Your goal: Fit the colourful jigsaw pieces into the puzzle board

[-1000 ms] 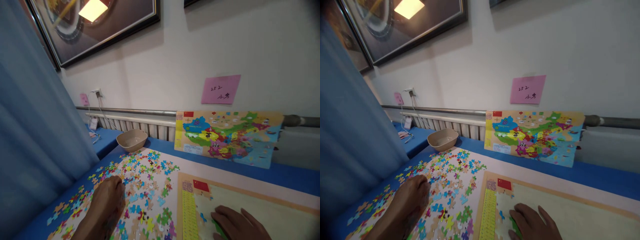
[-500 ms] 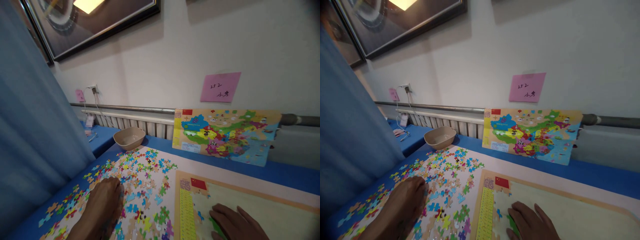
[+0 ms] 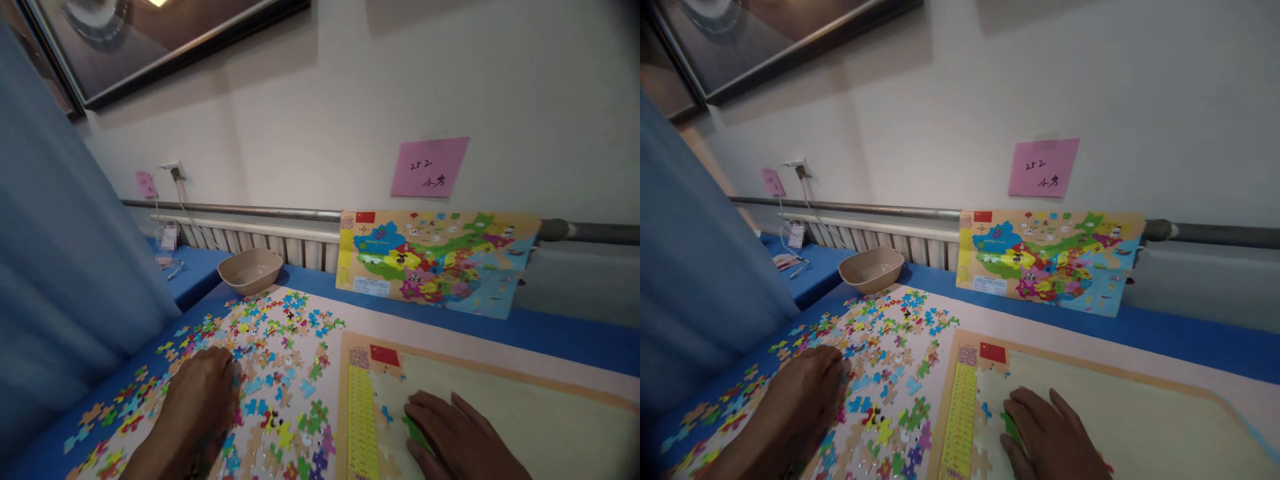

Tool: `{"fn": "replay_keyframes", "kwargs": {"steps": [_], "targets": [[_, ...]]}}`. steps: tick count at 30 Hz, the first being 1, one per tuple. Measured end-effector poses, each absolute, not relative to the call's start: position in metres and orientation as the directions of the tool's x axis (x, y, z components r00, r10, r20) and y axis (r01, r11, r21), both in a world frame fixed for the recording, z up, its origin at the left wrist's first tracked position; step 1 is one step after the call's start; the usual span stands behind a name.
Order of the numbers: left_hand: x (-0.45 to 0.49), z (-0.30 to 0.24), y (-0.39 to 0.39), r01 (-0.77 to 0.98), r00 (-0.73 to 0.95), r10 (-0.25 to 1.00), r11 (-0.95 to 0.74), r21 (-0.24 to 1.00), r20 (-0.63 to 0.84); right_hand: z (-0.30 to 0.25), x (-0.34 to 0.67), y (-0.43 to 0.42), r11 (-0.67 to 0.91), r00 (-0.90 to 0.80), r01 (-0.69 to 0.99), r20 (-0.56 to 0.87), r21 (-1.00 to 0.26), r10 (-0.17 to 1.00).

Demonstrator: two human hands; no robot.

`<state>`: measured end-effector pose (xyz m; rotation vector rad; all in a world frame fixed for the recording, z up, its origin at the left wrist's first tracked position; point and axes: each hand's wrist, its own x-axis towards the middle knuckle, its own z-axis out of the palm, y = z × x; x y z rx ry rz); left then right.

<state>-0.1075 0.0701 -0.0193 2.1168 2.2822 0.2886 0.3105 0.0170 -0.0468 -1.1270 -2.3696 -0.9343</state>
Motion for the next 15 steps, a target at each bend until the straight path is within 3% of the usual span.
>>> {"fn": "replay_keyframes", "kwargs": {"steps": [6, 10, 15], "targets": [[-0.072, 0.003, 0.064, 0.922, 0.094, 0.995, -0.101, 0.373, 0.036, -0.044, 0.309, 0.014, 0.466, -0.56, 0.824, 0.595, 0.324, 0.577], [-0.031, 0.013, 0.074, 0.909, 0.303, 0.953, -0.292, 0.296, 0.01, -0.044, 0.307, 0.013, 0.495, -0.531, 0.832, 0.616, 0.249, 0.582], [0.018, 0.008, 0.098, 0.924, 0.287, 0.958, -0.284, 0.256, 0.025, -0.046, 0.306, 0.013, 0.524, -0.487, 0.837, 0.647, 0.155, 0.587]]}}
